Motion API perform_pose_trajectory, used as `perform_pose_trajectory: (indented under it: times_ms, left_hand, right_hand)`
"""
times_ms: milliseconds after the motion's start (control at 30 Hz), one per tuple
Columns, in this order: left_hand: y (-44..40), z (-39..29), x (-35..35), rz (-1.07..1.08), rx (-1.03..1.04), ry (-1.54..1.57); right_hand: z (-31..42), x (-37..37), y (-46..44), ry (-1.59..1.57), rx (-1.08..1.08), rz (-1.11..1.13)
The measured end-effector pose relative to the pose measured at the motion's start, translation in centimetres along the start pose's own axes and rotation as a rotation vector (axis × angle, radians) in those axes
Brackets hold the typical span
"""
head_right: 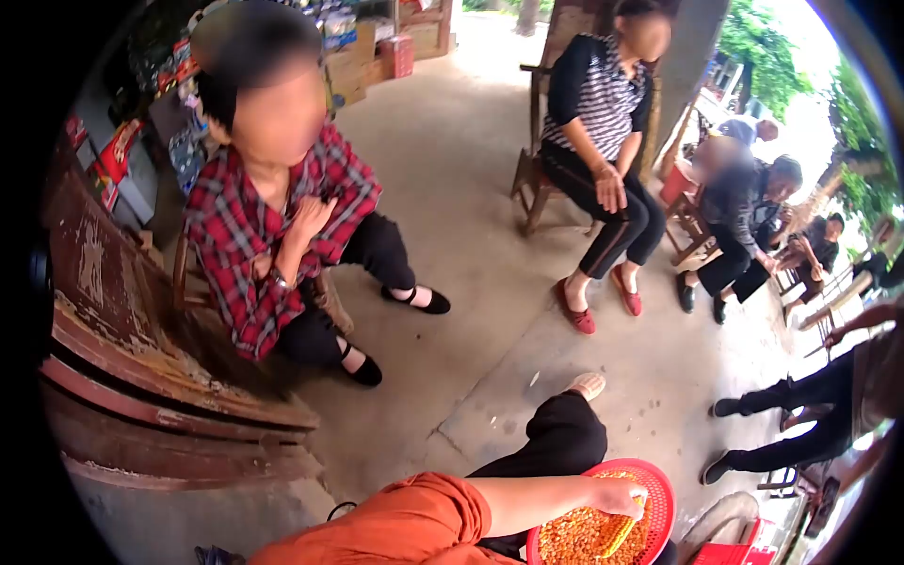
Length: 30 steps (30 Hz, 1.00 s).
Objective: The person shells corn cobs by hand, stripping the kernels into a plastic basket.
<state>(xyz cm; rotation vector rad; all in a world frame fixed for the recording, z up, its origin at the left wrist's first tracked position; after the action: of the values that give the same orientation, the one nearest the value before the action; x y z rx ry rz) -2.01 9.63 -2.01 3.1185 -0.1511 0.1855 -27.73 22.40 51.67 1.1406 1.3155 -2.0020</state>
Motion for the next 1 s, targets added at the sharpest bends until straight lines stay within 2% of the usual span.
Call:
perform_pose_trajectory:
  times_ms: [100, 300, 367, 433, 500, 600, 733, 800, 833, 900, 967, 1000]
  left_hand:
    - [1.9, -2.7, -1.3, -0.009, -0.031, -0.041]
    - [2.2, -3.3, -2.1, -0.084, -0.049, -0.066]
    - [2.5, -3.7, -2.7, -0.100, -0.123, -0.049]
    - [2.4, -3.5, -2.8, -0.112, -0.127, -0.085]
    - [1.8, -3.0, -3.2, -0.220, -0.087, -0.078]
    - [1.5, -2.6, -3.7, -0.279, -0.106, -0.036]
    - [0.9, -1.7, -3.7, -0.317, -0.116, 0.113]
    - [0.3, -0.9, -3.3, -0.314, -0.105, 0.224]
    - [0.0, -0.5, -3.1, -0.323, -0.125, 0.248]
    - [-0.1, -0.4, -3.0, -0.362, -0.115, 0.273]
    - [1.5, -2.6, -3.9, -0.371, -0.135, 0.261]
    - [1.9, -3.1, -4.0, -0.380, -0.123, 0.242]
  right_hand:
    - [3.1, 2.5, 0.7, 0.034, -0.086, 0.095]
    - [6.4, 4.0, 6.5, 0.030, -0.238, 0.272]
    - [6.4, 4.1, 9.6, 0.005, -0.275, 0.340]
    - [5.7, 4.6, 12.9, -0.033, -0.295, 0.425]
    - [4.2, 5.4, 16.8, -0.077, -0.290, 0.523]
    - [0.8, 8.2, 23.1, -0.155, -0.233, 0.685]
    - [-6.3, 14.2, 34.7, -0.291, 0.008, 0.927]
    - [-8.2, 16.0, 39.6, -0.355, -0.043, 0.771]
    - [-9.3, 16.5, 41.6, -0.245, -0.063, 0.799]
    - [-11.1, 17.1, 45.3, -0.495, 0.267, 0.817]
    - [-13.5, 17.3, 49.2, -0.446, 0.197, 0.776]
    - [-14.3, 17.9, 50.3, -0.449, 0.334, 0.772]
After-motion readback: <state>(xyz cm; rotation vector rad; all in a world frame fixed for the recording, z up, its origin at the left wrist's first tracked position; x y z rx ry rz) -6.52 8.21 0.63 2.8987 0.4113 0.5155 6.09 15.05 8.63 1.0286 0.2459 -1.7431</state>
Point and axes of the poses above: each hand's wrist, its own y-axis away from the middle knuckle, its own x-axis out of the palm, z = x × y, the point moved 7 cm from there along -y, towards the middle knuckle, and after that the axes turned 5 degrees about -y, right-handed, at the moved point
